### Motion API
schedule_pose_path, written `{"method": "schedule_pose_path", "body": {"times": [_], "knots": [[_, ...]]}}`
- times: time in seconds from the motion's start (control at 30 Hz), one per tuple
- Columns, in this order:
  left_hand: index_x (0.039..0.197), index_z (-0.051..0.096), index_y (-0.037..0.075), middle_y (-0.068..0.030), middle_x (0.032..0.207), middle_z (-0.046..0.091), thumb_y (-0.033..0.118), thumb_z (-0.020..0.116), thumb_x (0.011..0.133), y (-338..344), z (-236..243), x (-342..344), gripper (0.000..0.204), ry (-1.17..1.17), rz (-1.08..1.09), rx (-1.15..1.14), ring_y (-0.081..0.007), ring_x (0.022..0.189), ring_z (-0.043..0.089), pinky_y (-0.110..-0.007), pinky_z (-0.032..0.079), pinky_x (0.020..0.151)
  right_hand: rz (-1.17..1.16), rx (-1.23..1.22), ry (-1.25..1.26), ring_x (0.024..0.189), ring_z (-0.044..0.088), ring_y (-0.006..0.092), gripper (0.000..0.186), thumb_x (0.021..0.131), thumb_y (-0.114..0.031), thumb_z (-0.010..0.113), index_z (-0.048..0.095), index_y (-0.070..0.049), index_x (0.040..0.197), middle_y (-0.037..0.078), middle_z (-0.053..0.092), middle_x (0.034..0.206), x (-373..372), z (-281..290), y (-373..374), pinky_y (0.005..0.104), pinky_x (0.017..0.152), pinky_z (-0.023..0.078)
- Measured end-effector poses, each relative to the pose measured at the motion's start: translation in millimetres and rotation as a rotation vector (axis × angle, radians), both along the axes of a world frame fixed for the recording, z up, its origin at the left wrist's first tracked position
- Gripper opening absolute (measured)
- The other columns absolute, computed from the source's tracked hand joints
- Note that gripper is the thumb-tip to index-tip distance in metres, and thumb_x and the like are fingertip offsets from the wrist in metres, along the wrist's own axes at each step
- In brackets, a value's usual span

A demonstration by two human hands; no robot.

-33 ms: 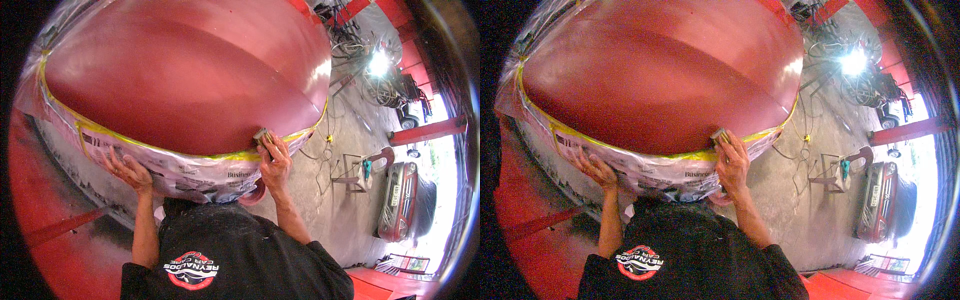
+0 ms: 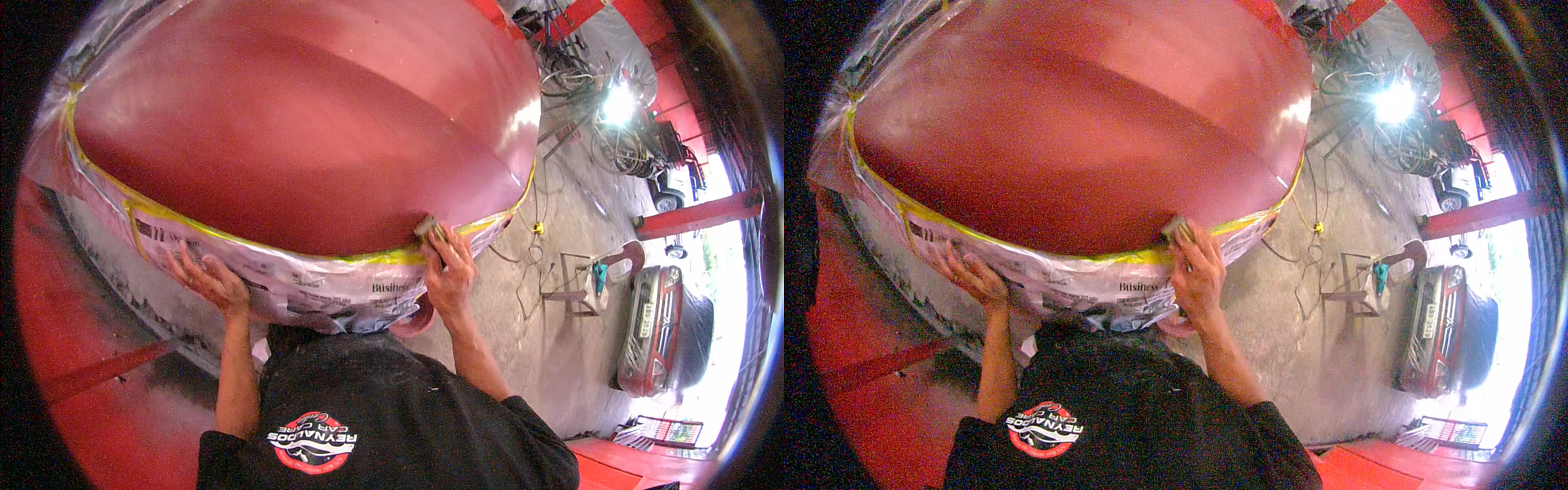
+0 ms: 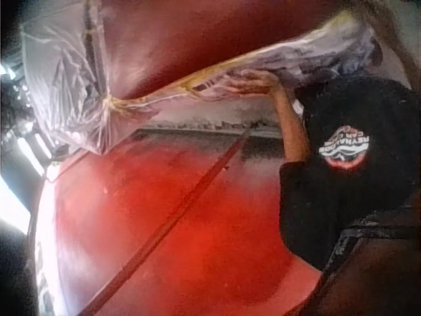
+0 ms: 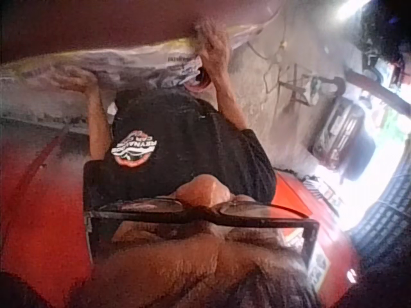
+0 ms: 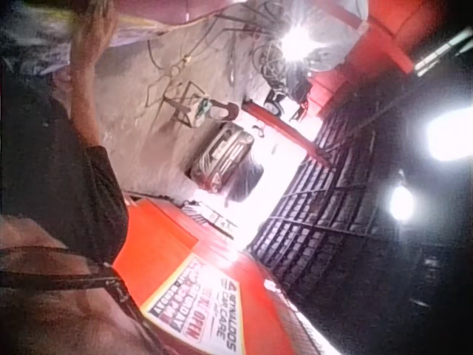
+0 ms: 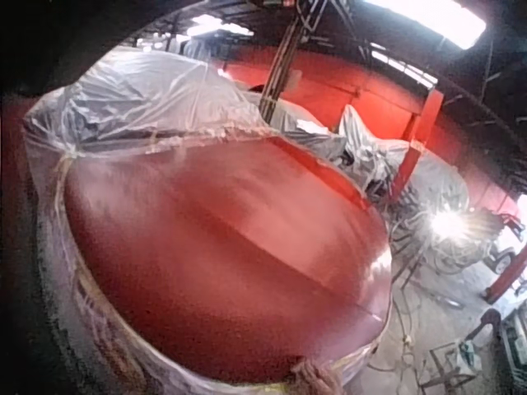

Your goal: The person sands the surface of a red car hood using a sanding block and a pink cloth. They repeatedly wipe the hood, sand different sections, and occasionally dip the sanding block into a bucket of water. The hood is partially covered with plastic sheeting and masking tape.

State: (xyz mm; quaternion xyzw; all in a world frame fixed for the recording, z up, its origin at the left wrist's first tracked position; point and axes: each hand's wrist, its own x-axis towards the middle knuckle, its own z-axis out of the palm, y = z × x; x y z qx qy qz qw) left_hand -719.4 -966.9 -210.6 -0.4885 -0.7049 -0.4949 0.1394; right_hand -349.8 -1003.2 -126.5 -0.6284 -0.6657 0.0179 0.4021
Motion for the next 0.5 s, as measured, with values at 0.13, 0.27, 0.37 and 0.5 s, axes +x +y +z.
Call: {"method": "schedule_pose_path", "body": {"times": [0.13, 0.27, 0.37, 0.5], "knots": [[0.147, 0.045, 0.002, -0.0264, 0.157, 0.03, 0.04, 0.039, 0.108, -2.9, -13.0, -6.7, 0.054, 0.022, 0.007, 0.011, -0.0426, 0.147, 0.026, -0.055, 0.019, 0.12, -0.011, -0.027, -0.024, 0.118, 0.062, 0.0355, 0.029, 0.081, 0.001, 0.071, 0.074, -0.004, 0.11, 0.016, 0.067, 0.128, 4.3, -3.4, -11.3, 0.0433, 0.101, 0.05], [0.147, 0.045, 0.002, -0.0266, 0.157, 0.03, 0.041, 0.038, 0.108, -1.6, -3.5, 0.5, 0.055, -0.008, 0.001, -0.02, -0.0427, 0.147, 0.026, -0.055, 0.019, 0.12, 0.048, -0.034, 0.013, 0.119, 0.062, 0.0358, 0.034, 0.078, 0.003, 0.07, 0.073, -0.004, 0.111, 0.015, 0.066, 0.13, 6.0, 9.9, 7.1, 0.0435, 0.103, 0.049], [0.147, 0.045, 0.002, -0.0267, 0.158, 0.029, 0.041, 0.037, 0.108, 0.0, -5.2, -5.6, 0.055, 0.043, -0.028, 0.024, -0.0429, 0.147, 0.026, -0.055, 0.019, 0.12, 0.08, -0.048, 0.002, 0.118, 0.062, 0.0371, 0.035, 0.079, 0.005, 0.069, 0.072, -0.004, 0.112, 0.016, 0.066, 0.129, 19.0, -5.9, -10.4, 0.0443, 0.101, 0.05], [0.146, 0.044, 0.001, -0.0265, 0.158, 0.028, 0.04, 0.038, 0.108, -3.1, -7.4, -4.4, 0.055, 0.041, 0.01, -0.034, -0.0427, 0.147, 0.026, -0.055, 0.019, 0.12, 0.138, -0.014, -0.004, 0.119, 0.062, 0.0371, 0.036, 0.078, 0.006, 0.068, 0.071, -0.004, 0.112, 0.016, 0.065, 0.131, 12.5, 9.5, 16.8, 0.0438, 0.102, 0.05]]}}
